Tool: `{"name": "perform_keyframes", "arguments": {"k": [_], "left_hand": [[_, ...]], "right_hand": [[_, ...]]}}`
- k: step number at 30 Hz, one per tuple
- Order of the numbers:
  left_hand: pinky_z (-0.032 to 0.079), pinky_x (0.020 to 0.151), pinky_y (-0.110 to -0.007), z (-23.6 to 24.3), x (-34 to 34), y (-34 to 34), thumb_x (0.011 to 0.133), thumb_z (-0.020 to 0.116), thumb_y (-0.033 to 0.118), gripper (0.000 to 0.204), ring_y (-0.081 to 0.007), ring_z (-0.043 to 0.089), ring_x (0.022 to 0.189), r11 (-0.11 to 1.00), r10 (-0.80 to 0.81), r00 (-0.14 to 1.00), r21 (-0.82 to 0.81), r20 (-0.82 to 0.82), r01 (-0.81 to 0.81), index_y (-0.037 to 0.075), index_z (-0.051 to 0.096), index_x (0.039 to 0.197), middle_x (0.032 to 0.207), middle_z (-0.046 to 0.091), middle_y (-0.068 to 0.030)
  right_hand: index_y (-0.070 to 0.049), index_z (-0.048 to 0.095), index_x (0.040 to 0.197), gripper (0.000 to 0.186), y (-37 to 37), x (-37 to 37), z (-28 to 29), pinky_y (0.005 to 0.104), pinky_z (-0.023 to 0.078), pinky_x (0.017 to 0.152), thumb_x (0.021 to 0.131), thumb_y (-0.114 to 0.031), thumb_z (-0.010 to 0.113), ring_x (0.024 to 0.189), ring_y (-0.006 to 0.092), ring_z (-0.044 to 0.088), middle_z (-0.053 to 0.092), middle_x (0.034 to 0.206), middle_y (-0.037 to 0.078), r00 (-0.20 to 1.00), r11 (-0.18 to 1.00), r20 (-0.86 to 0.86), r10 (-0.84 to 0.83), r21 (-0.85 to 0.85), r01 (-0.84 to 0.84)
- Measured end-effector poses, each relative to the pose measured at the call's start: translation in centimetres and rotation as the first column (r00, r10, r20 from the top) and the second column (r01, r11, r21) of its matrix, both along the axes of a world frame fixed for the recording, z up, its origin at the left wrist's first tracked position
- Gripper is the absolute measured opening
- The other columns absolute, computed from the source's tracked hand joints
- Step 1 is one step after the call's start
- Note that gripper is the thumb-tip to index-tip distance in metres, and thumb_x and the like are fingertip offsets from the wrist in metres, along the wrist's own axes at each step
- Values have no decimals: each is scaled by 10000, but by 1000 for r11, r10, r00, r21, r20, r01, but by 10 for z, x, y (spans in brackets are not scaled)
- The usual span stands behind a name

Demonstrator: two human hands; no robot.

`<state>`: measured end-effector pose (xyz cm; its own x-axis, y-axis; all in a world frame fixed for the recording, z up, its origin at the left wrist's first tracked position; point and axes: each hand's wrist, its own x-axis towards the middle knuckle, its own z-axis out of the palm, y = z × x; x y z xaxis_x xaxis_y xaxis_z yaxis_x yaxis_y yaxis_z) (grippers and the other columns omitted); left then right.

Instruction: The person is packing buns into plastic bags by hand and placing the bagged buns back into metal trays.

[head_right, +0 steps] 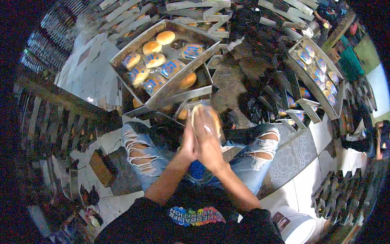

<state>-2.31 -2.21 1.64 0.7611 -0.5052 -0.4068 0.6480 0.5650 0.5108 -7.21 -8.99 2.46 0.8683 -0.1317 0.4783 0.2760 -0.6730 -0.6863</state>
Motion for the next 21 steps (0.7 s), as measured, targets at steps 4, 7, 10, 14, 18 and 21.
{"name": "perform_keyframes", "arguments": {"k": [4, 7, 10, 14, 18, 21], "left_hand": [[408, 909, -369, -3, -7, 6, 882, 326, 523, 575, -242, 505, 1053, 984, 146, 894, 28, 424, -174, 81, 409, 1240, 1182, 503, -87], [446, 865, -418, -19, 43, 24, 835, 222, 640, 749, -283, 534, 1015, 985, -72, 980, -139, 183, 98, 40, 360, 1261, 1179, 493, -155], [452, 854, -412, -1, 30, 32, 815, 216, 670, 791, -283, 537, 1010, 964, -79, 987, -240, 142, 112, 29, 360, 1255, 1164, 503, -158], [449, 857, -405, 13, 19, 22, 835, 227, 637, 757, -282, 540, 1010, 996, -79, 957, -6, 281, 84, 24, 359, 1258, 1168, 500, -169], [442, 862, -405, 0, 36, 15, 866, 272, 565, 661, -265, 545, 1005, 984, -176, 974, 41, 142, 172, 21, 397, 1220, 1135, 528, -163], [414, 885, -440, -17, 59, 23, 864, 320, 541, 627, -286, 502, 1062, 946, -158, 987, -280, 34, 161, 18, 418, 1196, 1175, 500, -170]], "right_hand": [[54, 399, 1214, 535, 1, 12, 6, 434, 269, 1011, 700, -12, 532, 1202, 389, 334, 366, 1263, 267, 998, 992, -57, -8, -123, 0], [27, 509, 1045, 354, 8, -11, 33, 419, 419, 867, 702, -50, 557, 985, 348, 529, 546, 1029, 212, 960, 946, -83, 269, -167, -279], [12, 520, 952, 258, 3, -15, 48, 430, 462, 751, 701, -33, 564, 864, 359, 559, 563, 915, 196, 890, 941, -400, 220, -154, -302], [-8, 499, 848, 147, -4, -3, 37, 428, 471, 602, 721, -43, 564, 740, 369, 575, 567, 786, 202, 861, 900, -308, 403, -33, -434], [-13, 515, 851, 163, -7, -18, 52, 405, 470, 616, 708, -45, 584, 738, 333, 584, 580, 802, 182, 828, 880, -365, 425, -48, -472], [-27, 546, 866, 212, -6, -46, 90, 358, 475, 632, 663, -21, 607, 746, 268, 591, 597, 811, 118, 421, 480, -231, 877, 412, -774]]}}
